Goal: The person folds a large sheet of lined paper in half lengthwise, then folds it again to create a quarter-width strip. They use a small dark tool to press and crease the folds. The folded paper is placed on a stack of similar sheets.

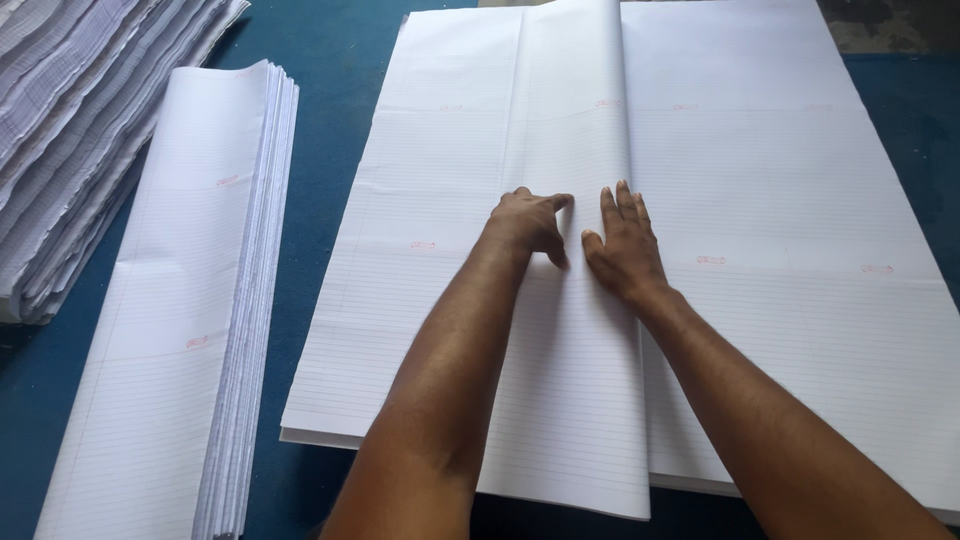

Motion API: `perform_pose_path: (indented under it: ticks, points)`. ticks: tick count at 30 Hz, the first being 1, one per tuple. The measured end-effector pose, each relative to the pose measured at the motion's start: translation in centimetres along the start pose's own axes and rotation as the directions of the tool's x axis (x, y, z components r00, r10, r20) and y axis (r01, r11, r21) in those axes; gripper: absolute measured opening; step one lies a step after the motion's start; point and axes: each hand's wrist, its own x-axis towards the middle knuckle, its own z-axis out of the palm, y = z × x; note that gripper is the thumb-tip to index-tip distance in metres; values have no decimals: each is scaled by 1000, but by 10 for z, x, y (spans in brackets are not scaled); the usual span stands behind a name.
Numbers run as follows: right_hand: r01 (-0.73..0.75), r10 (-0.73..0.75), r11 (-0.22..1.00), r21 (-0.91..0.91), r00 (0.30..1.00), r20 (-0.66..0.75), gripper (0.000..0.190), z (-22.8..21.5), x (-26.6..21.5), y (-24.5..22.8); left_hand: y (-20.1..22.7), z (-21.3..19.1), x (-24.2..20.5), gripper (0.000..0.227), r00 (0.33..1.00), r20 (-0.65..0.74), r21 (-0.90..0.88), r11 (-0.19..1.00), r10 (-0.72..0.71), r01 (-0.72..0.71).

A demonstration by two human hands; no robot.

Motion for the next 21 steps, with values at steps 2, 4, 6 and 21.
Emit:
perform_pose_path:
  ticks: [2, 4, 6, 21]
  points:
    - [20, -20, 995, 93, 1000, -4, 69, -8, -1, 3, 4, -2, -7, 117, 1000, 27, 19, 1000, 6, -7]
    - [28, -34, 983, 182, 999, 26, 62, -17, -2, 7, 4, -2, -8, 118, 1000, 27, -38, 999, -10, 11]
    - [20, -45, 964, 264, 995, 90, 54, -31, -3, 20, 6, 2, -5, 118, 999, 28, -73, 997, -28, 30]
    - [-122, 92, 985, -119, 967, -236, 29, -106, -27, 198, 14, 11, 4, 113, 996, 30, -73, 994, -80, 82]
